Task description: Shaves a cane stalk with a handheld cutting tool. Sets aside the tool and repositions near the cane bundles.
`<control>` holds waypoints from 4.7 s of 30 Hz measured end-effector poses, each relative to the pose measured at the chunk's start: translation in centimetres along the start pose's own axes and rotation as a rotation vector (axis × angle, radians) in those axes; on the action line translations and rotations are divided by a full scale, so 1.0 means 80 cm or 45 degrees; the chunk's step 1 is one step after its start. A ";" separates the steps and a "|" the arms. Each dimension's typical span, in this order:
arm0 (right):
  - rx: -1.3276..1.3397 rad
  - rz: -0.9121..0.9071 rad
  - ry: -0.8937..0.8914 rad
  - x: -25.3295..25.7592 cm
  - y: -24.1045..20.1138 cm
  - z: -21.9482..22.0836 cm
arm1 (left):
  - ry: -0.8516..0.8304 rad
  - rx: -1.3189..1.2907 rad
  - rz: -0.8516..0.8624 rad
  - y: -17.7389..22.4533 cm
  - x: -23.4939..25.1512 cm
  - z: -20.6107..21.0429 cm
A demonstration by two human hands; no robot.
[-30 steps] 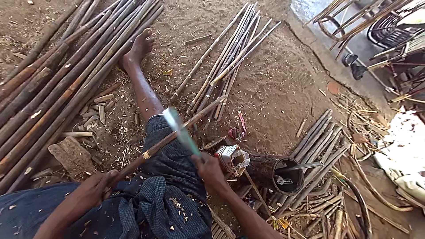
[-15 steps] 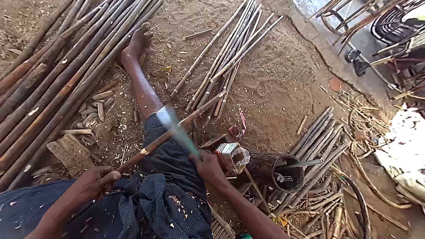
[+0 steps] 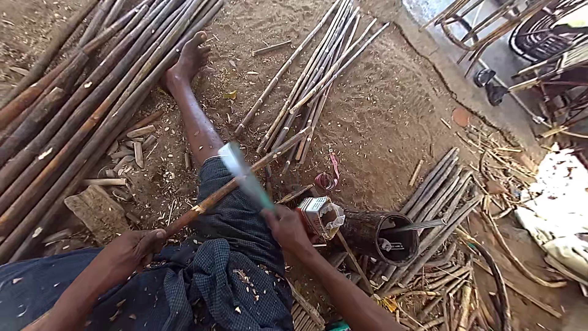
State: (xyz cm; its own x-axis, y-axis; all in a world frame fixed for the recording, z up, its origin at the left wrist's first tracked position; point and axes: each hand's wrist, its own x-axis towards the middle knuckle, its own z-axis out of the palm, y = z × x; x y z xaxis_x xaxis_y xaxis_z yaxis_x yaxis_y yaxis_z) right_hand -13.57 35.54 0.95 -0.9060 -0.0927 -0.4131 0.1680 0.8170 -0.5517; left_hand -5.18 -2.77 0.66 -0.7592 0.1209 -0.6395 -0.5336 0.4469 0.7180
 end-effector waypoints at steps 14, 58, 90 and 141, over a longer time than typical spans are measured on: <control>0.094 0.103 0.093 0.023 0.008 -0.005 | -0.166 -0.119 -0.101 -0.003 0.011 -0.018; 0.261 0.125 0.075 0.003 0.030 -0.006 | -0.412 -0.368 0.022 -0.009 0.029 -0.037; -0.383 -0.088 -0.075 -0.003 -0.015 0.007 | 0.261 0.651 0.182 -0.004 -0.036 0.066; -0.544 -0.116 -0.195 -0.026 -0.019 -0.002 | 0.212 0.587 0.228 -0.006 -0.030 0.061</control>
State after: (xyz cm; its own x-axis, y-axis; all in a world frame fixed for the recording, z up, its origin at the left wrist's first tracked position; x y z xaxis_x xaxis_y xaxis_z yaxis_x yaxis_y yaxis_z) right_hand -11.98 34.58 2.75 -0.8364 -0.2315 -0.4968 -0.1138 0.9600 -0.2558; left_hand -1.28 1.09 0.48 -0.8926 0.1054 -0.4384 -0.1987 0.7808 0.5923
